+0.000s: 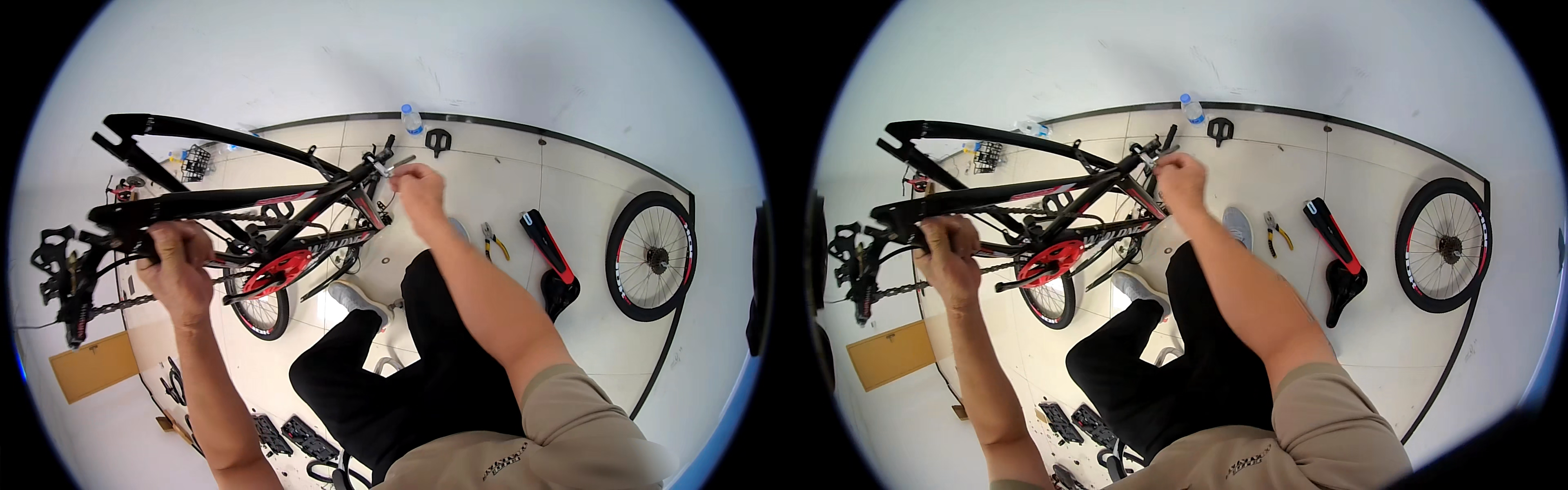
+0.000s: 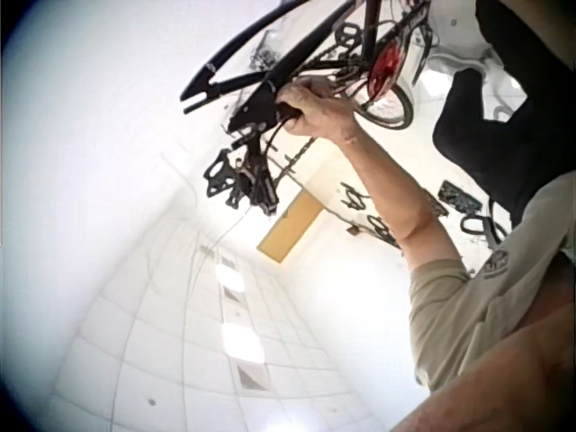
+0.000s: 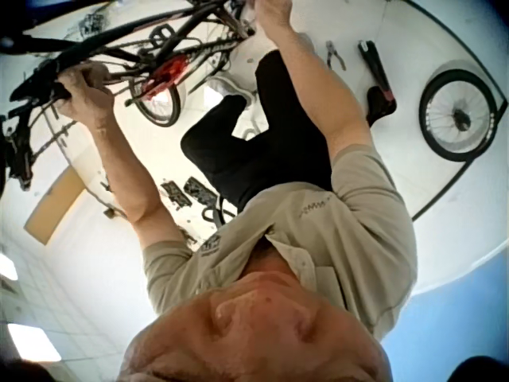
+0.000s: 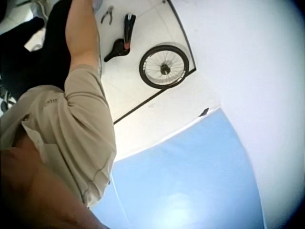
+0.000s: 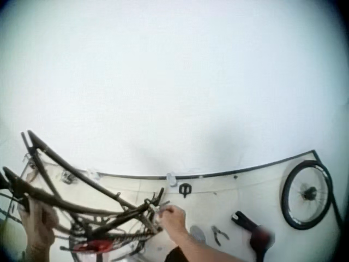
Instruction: The person works on a bicycle frame, using pliers to adjust components near the rear derailleur and a digital torque wrench to tighten bolts on the frame. The person rotates the frame to access different areas and continues tightening various bolts.
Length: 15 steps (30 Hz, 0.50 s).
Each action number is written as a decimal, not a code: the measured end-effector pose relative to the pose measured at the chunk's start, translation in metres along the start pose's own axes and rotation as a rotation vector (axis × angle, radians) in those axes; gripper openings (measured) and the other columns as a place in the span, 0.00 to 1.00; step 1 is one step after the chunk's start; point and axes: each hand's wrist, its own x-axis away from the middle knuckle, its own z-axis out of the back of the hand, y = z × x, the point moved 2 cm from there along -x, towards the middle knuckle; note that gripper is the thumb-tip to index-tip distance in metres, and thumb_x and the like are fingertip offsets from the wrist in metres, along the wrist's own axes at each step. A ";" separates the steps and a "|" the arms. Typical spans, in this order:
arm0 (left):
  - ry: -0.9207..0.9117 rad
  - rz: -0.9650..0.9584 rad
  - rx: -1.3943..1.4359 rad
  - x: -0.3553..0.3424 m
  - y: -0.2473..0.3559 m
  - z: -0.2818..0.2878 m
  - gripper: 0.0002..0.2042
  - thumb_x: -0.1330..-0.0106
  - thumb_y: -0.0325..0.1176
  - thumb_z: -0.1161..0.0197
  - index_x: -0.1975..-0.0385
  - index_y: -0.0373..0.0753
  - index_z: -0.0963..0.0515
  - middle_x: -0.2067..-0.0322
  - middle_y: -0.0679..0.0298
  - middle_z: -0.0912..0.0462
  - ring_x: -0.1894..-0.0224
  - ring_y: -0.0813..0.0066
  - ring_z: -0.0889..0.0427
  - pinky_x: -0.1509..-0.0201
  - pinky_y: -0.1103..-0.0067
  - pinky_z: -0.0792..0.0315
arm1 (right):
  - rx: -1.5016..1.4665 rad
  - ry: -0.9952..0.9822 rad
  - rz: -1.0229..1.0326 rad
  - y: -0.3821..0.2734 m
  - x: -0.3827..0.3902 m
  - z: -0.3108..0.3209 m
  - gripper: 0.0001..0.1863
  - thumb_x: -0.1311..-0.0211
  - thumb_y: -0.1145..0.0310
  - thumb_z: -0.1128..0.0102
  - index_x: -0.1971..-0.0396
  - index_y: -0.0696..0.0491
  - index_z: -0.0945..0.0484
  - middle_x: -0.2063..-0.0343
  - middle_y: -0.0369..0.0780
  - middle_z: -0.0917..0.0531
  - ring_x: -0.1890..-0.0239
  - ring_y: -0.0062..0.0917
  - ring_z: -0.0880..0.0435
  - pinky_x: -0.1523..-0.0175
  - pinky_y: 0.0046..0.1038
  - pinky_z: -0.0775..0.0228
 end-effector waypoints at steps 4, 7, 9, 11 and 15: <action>0.101 -0.010 0.043 -0.010 -0.006 0.005 0.25 0.23 0.54 0.55 0.71 0.36 0.29 0.86 0.71 0.44 0.83 0.81 0.46 0.79 0.80 0.49 | 0.046 0.208 -0.288 0.077 -0.047 0.091 0.08 0.40 0.76 0.49 0.67 0.58 0.19 0.73 0.40 0.17 0.75 0.24 0.18 0.75 0.27 0.30; 0.155 -0.066 -0.021 -0.023 -0.009 0.005 0.25 0.23 0.56 0.56 0.73 0.39 0.32 0.85 0.72 0.47 0.83 0.82 0.49 0.79 0.79 0.51 | 0.460 0.209 -0.352 0.190 -0.082 0.173 0.08 0.42 0.76 0.49 0.67 0.58 0.20 0.76 0.42 0.18 0.76 0.29 0.18 0.74 0.31 0.29; 0.227 -0.083 -0.108 -0.028 -0.014 0.011 0.25 0.23 0.57 0.57 0.77 0.42 0.37 0.86 0.72 0.46 0.84 0.82 0.47 0.78 0.81 0.47 | 0.724 0.094 -0.436 0.259 -0.104 0.231 0.09 0.43 0.76 0.51 0.68 0.58 0.20 0.78 0.44 0.18 0.76 0.33 0.18 0.73 0.34 0.27; 0.202 -0.072 -0.085 -0.029 -0.017 0.022 0.24 0.22 0.53 0.56 0.79 0.44 0.38 0.85 0.71 0.46 0.83 0.81 0.45 0.76 0.81 0.44 | 1.061 0.050 -0.184 0.282 -0.117 0.255 0.09 0.45 0.74 0.49 0.68 0.60 0.20 0.77 0.47 0.17 0.72 0.40 0.18 0.65 0.39 0.25; 0.420 -0.127 -0.087 -0.024 -0.013 0.053 0.17 0.23 0.37 0.56 0.79 0.45 0.40 0.80 0.69 0.47 0.77 0.76 0.44 0.71 0.77 0.45 | 1.258 -0.085 -0.182 0.261 -0.157 0.212 0.16 0.44 0.70 0.48 0.59 0.61 0.18 0.55 0.55 0.18 0.50 0.48 0.19 0.45 0.42 0.27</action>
